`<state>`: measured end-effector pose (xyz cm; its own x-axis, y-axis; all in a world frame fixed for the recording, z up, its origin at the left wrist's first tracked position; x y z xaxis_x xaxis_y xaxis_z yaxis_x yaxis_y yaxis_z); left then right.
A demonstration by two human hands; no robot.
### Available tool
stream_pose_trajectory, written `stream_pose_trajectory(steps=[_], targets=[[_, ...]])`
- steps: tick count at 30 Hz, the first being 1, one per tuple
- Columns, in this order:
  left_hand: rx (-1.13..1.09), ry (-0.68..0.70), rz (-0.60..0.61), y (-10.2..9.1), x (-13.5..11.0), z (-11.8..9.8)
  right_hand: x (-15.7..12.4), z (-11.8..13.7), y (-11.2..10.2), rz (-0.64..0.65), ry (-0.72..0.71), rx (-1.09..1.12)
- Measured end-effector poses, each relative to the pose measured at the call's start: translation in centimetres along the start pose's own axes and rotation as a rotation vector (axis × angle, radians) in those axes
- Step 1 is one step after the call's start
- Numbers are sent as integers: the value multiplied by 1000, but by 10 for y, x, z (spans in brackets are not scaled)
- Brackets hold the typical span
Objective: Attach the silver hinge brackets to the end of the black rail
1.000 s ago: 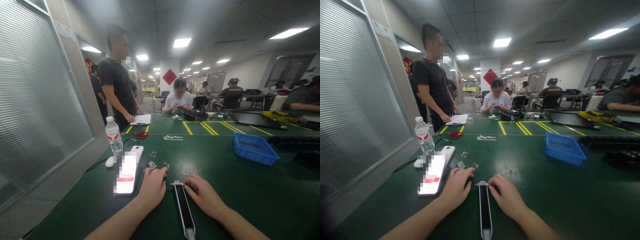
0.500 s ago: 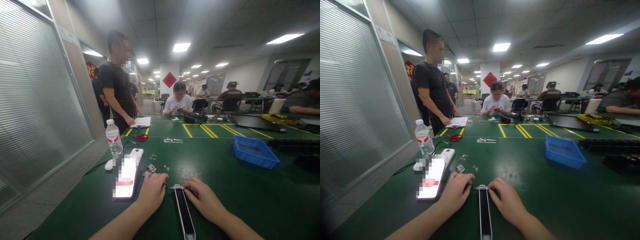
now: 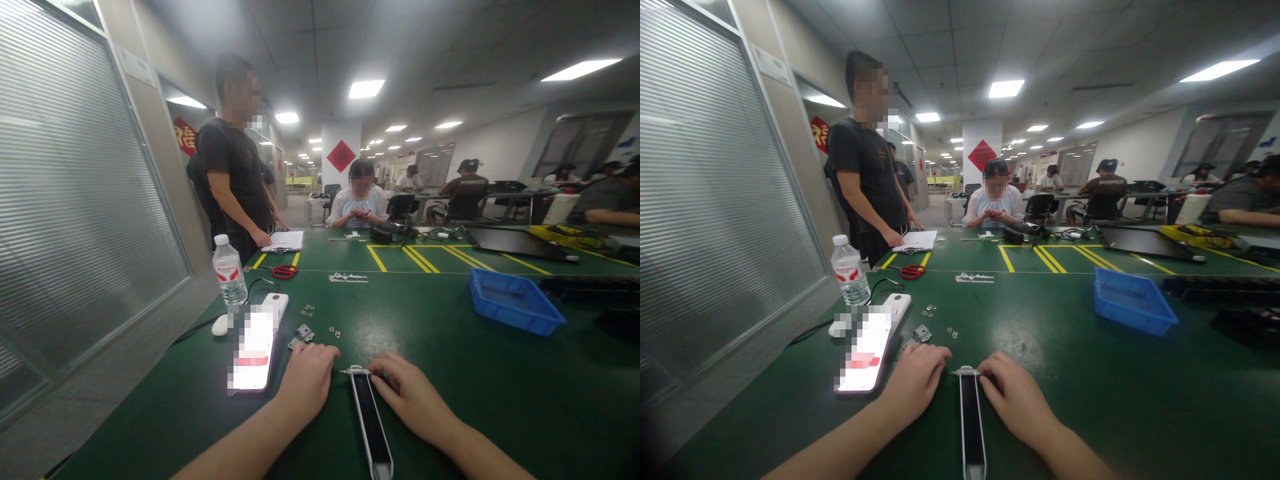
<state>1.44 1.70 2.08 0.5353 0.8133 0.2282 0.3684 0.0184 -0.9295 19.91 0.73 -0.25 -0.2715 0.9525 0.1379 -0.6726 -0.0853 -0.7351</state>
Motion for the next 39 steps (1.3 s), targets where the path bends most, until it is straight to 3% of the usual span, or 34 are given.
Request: stream_pose_trajectory(steps=[8, 18, 27, 39], targets=[[-32, 22, -3, 5, -2, 1, -1, 1, -1, 5, -6, -14], [-331, 33, -169, 10, -2, 1, 0, -4, 0, -8, -17, -14], [-348, 40, -254, 10, -2, 5, 0, -5, 0, -17, -23, -20], [-387, 50, -162, 9, 1, 0, 1, -7, 1, -17, -25, -28]])
Point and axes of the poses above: each hand's wrist, its own x-axis towards the middle knuckle, its own y-axis out of the palm, z = x × y, the point moved 3 cm from there along x, towards the middle knuckle, and after that the axes turned 7 degrees about y, right-handed, at the moved point
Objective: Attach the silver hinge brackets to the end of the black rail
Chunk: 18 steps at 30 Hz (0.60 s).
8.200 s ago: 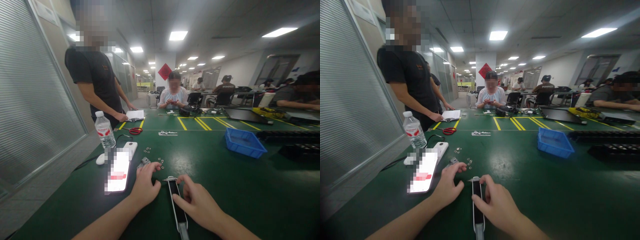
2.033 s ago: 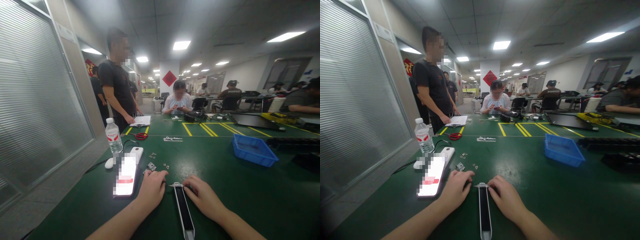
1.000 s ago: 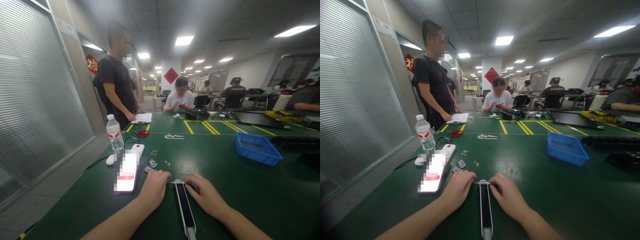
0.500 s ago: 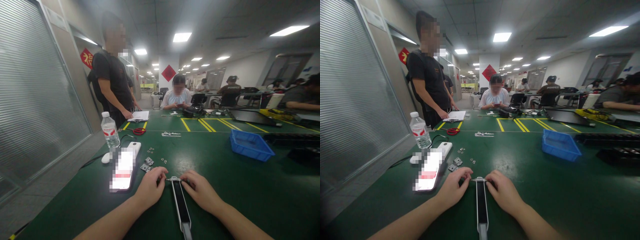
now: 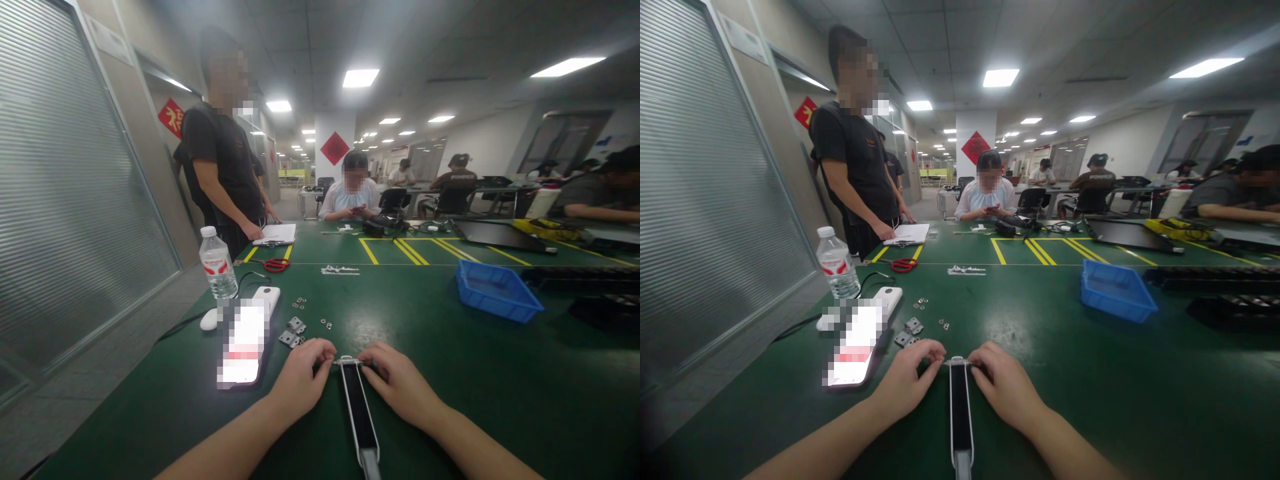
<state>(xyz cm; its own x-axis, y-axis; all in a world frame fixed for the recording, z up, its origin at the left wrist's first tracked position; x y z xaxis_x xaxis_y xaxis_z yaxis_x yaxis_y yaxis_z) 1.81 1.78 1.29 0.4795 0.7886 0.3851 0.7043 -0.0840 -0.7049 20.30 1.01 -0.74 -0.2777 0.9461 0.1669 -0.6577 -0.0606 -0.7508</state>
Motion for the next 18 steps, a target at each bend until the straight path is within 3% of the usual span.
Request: stream_pose_trajectory(steps=[18], targets=[[43, -17, -5, -1, -1, 2, -1, 1, -2, -14, 4, 32]])
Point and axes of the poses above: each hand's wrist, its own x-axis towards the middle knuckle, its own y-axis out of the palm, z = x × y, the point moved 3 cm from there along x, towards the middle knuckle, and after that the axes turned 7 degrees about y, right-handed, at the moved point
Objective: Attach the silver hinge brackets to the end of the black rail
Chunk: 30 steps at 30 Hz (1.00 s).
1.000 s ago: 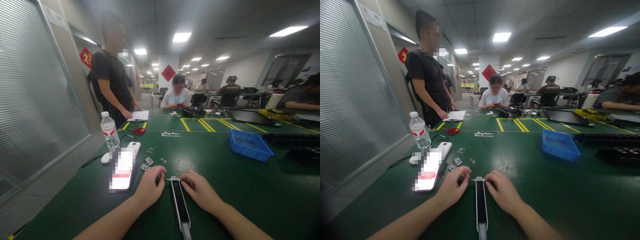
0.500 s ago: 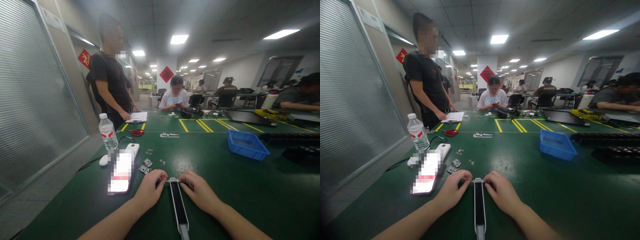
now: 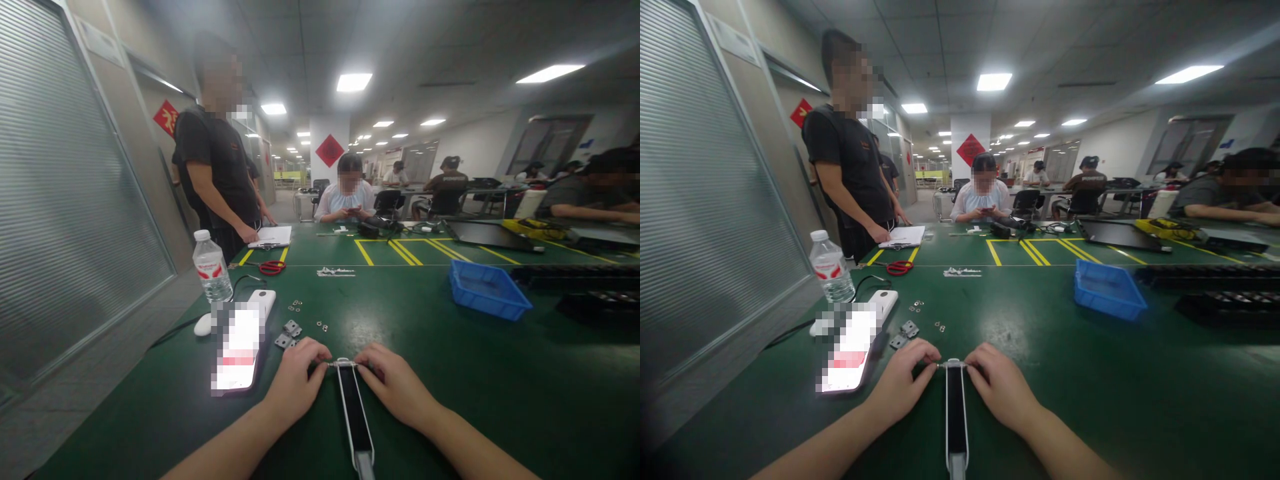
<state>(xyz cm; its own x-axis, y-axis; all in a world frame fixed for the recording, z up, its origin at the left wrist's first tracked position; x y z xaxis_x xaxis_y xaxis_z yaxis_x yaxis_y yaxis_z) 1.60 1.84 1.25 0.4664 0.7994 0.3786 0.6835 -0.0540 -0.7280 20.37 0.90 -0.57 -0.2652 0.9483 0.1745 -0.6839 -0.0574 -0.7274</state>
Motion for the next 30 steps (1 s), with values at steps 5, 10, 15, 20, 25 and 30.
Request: stream_pose_trajectory(steps=[5, 10, 15, 20, 25, 30], targets=[[105, -58, 30, 0, -1, 0, 1, 1, -1, -1, 4, -4], [150, -96, 62, -3, -2, -5, 0, 2, -2, 0, 5, -17], [140, -104, 65, -4, -2, -7, 0, 1, -1, 5, 4, -2], [118, -100, 43, -4, -2, -7, 0, 0, 0, 11, -4, -8], [115, -124, 52, -5, -1, -8, 1, 1, 1, 9, -11, -10], [124, -124, 44, -4, -1, -6, 0, 1, 0, 10, -11, -7]])
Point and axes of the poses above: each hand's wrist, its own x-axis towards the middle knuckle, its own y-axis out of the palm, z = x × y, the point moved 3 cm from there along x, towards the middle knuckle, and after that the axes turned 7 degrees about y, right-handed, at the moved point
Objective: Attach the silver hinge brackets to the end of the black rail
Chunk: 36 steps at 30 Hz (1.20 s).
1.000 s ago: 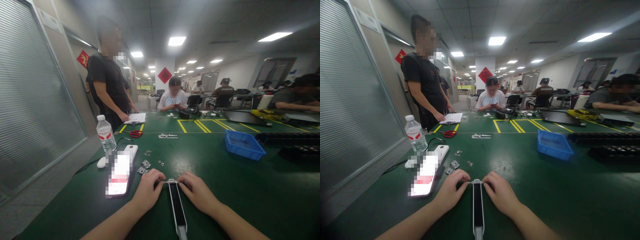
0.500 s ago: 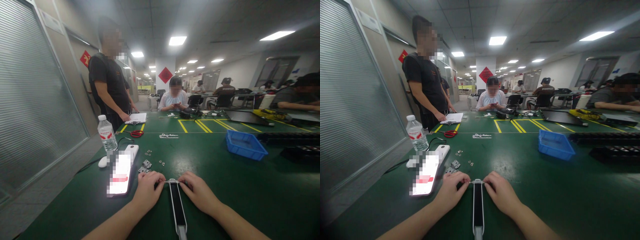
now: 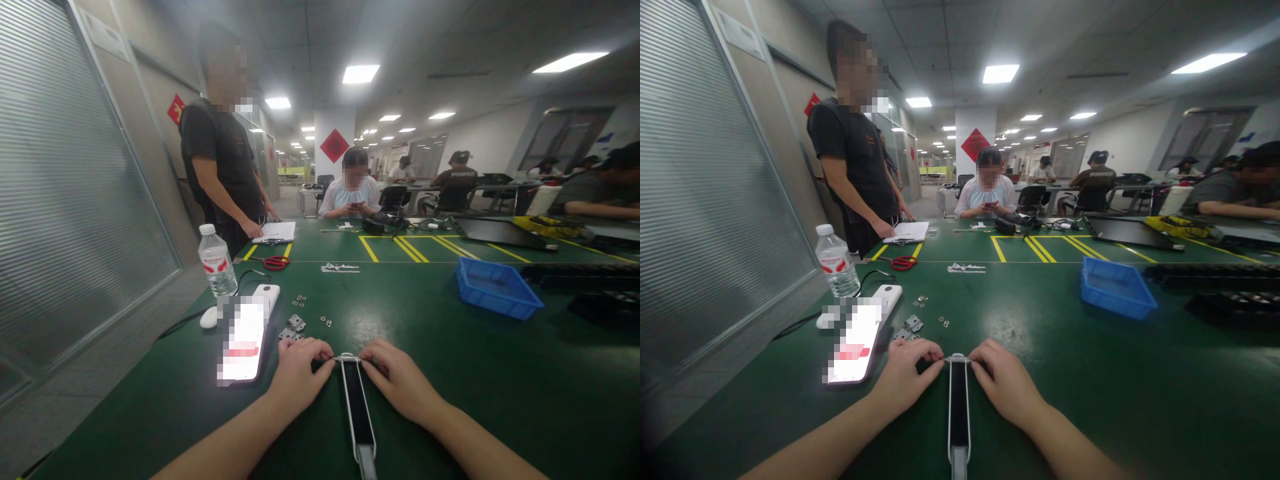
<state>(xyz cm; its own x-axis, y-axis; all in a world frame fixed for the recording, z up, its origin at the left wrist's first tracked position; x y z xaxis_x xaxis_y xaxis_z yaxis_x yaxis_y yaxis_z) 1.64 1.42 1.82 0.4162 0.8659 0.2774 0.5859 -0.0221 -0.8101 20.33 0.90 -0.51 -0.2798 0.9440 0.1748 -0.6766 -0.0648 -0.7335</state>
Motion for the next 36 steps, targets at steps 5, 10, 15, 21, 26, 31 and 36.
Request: stream_pose_trajectory(steps=[5, 10, 15, 21, 26, 31, 36], targets=[[-11, 4, -5, 2, 0, 2, -1, -1, 0, 3, 10, 5], [-14, 30, -29, 3, 0, 2, 0, -3, 1, -4, 3, -2], [-13, 31, -13, 4, 0, 4, 0, -4, 1, -10, -3, -9], [-41, 51, 3, 6, 2, 5, 0, -2, 1, -7, -4, -11], [-42, 69, 6, 6, 4, 3, 1, -3, 1, -2, -3, -9], [-37, 72, 12, 6, 4, 3, 0, -4, 1, -3, -9, -7], [-35, 83, 13, 8, 5, 3, 0, -3, 1, -13, -12, -7]])
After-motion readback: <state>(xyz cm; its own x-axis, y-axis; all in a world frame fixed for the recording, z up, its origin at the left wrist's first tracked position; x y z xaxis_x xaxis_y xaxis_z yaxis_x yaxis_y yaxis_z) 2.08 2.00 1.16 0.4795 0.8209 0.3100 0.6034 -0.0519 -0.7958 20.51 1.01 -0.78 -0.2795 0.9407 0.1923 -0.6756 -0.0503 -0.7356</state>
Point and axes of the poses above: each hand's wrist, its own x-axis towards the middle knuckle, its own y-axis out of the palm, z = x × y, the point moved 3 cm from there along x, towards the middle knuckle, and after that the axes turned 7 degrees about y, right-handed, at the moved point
